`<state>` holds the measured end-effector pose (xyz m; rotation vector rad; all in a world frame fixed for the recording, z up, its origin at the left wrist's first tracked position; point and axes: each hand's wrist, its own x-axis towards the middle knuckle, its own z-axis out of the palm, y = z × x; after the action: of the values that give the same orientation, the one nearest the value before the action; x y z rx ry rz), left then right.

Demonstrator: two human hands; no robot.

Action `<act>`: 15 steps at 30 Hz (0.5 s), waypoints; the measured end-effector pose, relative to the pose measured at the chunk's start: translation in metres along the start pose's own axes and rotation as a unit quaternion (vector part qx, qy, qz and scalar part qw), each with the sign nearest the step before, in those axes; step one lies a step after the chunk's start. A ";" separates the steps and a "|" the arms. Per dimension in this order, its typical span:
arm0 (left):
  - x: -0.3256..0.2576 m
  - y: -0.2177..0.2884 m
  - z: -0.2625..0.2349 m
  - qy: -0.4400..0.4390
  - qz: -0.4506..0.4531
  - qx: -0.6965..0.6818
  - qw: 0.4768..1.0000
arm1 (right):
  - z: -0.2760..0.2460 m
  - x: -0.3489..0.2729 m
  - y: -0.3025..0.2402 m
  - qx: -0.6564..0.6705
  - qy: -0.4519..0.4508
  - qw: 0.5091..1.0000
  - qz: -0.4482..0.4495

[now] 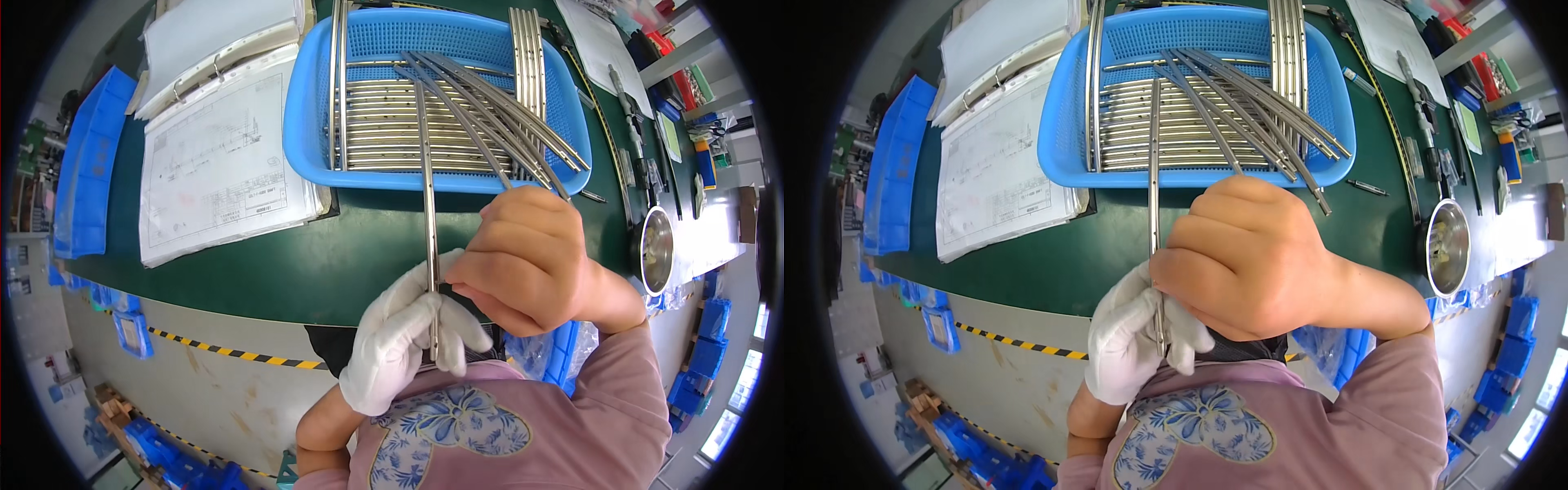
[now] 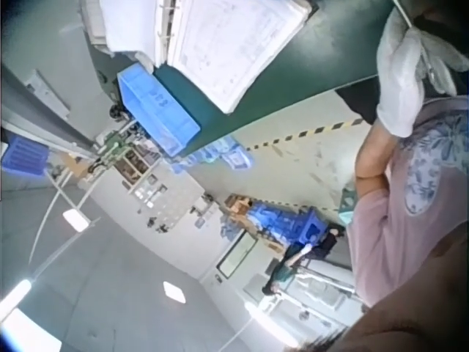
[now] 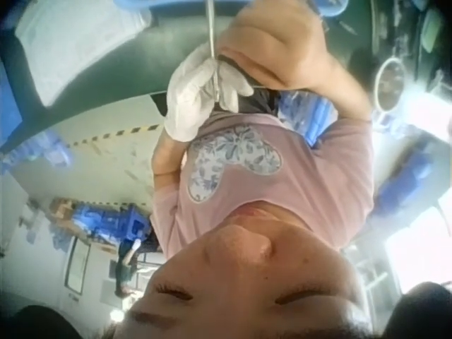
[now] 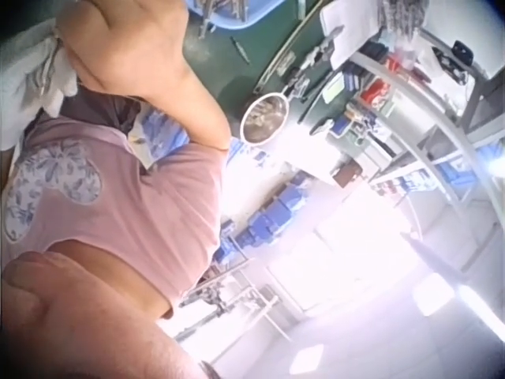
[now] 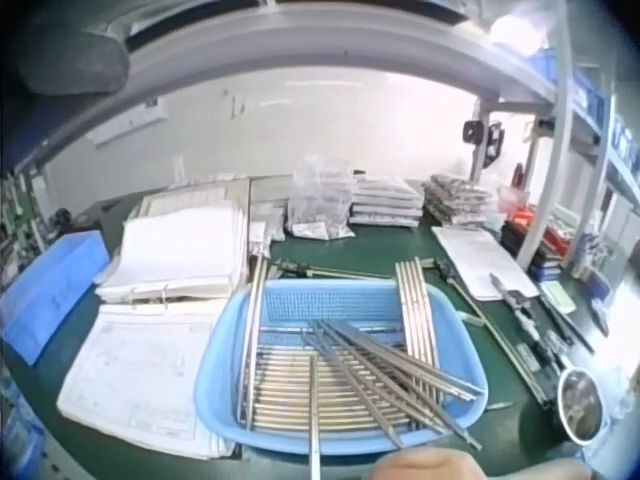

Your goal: Inspecting and sorting metal rods at a workbench in a manufacturing environment.

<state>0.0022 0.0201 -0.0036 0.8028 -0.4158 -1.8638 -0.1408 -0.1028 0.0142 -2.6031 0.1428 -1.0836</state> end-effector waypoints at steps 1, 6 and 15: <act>0.002 0.000 0.000 0.018 -0.002 -0.005 1.000 | -0.001 0.001 -0.001 -0.019 -0.006 1.000 -0.003; 0.005 -0.006 -0.003 -0.013 0.034 -0.014 0.999 | -0.003 0.001 -0.004 -0.036 -0.022 0.999 0.006; 0.004 -0.009 0.016 0.088 0.057 -0.012 0.994 | 0.004 -0.006 -0.007 -0.135 -0.054 0.989 -0.032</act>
<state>-0.0158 0.0196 0.0010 0.9001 -0.3202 -1.6731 -0.1423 -0.0943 0.0099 -2.9195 0.1948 -1.0029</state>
